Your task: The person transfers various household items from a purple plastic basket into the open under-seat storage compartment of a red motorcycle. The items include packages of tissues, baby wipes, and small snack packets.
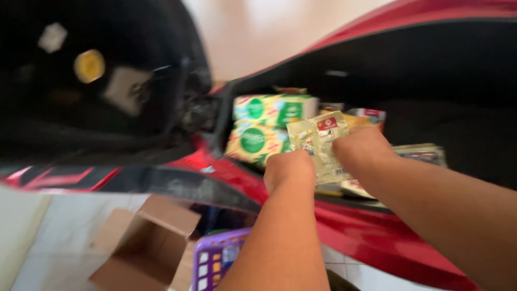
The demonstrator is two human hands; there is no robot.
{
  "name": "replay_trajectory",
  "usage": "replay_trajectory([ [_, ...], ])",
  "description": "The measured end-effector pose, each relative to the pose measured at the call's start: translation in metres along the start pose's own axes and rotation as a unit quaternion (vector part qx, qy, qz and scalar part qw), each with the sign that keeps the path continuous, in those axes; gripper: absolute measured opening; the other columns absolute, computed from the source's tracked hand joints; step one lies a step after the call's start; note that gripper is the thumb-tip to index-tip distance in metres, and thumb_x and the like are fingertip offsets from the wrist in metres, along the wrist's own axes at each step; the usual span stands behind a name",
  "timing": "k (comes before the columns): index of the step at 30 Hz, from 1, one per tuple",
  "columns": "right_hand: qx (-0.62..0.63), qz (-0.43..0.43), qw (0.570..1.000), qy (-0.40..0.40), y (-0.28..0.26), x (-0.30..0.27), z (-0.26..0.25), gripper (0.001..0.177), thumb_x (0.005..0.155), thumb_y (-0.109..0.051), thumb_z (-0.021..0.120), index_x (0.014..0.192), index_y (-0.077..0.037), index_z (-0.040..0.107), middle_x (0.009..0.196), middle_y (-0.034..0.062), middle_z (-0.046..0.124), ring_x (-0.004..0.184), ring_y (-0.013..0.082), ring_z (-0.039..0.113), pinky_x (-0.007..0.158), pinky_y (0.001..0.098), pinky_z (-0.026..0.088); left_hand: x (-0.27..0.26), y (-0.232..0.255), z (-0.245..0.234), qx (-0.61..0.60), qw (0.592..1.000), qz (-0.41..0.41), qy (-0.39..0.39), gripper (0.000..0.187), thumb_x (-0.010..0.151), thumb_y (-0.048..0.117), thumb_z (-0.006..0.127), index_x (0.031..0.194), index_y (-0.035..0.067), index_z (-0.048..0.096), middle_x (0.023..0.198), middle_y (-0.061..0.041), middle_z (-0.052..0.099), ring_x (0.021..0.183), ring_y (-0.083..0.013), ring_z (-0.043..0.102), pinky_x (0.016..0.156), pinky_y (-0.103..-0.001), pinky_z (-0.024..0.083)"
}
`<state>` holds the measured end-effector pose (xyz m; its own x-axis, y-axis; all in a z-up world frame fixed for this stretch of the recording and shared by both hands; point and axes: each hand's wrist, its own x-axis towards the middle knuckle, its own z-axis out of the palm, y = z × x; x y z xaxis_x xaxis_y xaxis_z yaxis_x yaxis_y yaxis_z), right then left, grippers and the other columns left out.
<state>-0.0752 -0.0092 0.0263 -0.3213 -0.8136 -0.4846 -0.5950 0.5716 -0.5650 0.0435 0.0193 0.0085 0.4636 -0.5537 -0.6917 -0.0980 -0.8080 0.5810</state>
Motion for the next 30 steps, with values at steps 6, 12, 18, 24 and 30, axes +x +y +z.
replay_trajectory([
  [6,0.088,0.044,0.995,0.022,0.04,0.033,-0.062,0.023,0.086,-0.012,0.066,0.107,-0.004,0.072,0.1,0.0173,0.077,0.086,0.0307,0.074,0.074,0.0439,0.055,-0.029,0.036,0.074,0.026,0.998,0.014,-0.048,0.033,0.084,0.023,0.064,0.105,0.0,0.075,0.108,-0.019,0.076,0.1,-0.0343,0.075,0.089,-0.043,0.058],
  [12,0.059,0.07,0.995,0.046,0.082,0.07,-0.108,0.022,0.092,-0.011,0.062,0.109,-0.001,0.071,0.102,0.0192,0.076,0.089,0.0334,0.075,0.078,0.0444,0.056,-0.044,0.056,0.143,0.048,0.993,0.011,-0.11,0.034,0.086,0.022,0.063,0.112,0.002,0.073,0.113,-0.018,0.076,0.102,-0.0334,0.076,0.09,-0.042,0.058],
  [18,0.117,0.141,0.981,0.064,0.122,0.103,-0.126,0.026,0.092,-0.007,0.059,0.114,0.001,0.069,0.106,0.0192,0.076,0.093,0.0326,0.075,0.079,0.042,0.057,-0.034,0.06,0.205,0.139,0.981,0.033,-0.132,0.04,0.091,0.028,0.062,0.118,0.0,0.072,0.122,-0.02,0.072,0.11,-0.0343,0.072,0.094,-0.041,0.057],
  [24,0.0,0.154,0.986,0.065,0.158,0.138,-0.125,0.025,0.094,-0.007,0.058,0.113,0.003,0.071,0.106,0.0218,0.076,0.092,0.0338,0.076,0.079,0.0427,0.058,-0.023,0.055,0.236,0.16,0.976,0.022,-0.146,0.039,0.091,0.027,0.063,0.119,0.002,0.071,0.123,-0.02,0.071,0.111,-0.0337,0.072,0.095,-0.039,0.056],
  [30,-0.231,0.113,0.966,0.021,0.169,0.162,-0.118,0.026,0.096,-0.008,0.057,0.112,0.006,0.073,0.105,0.0243,0.076,0.091,0.0351,0.077,0.079,0.0433,0.059,-0.021,0.056,0.243,0.205,0.966,0.017,-0.159,0.043,0.093,0.034,0.062,0.119,0.0,0.07,0.123,-0.02,0.073,0.112,-0.0332,0.072,0.095,-0.04,0.056],
])
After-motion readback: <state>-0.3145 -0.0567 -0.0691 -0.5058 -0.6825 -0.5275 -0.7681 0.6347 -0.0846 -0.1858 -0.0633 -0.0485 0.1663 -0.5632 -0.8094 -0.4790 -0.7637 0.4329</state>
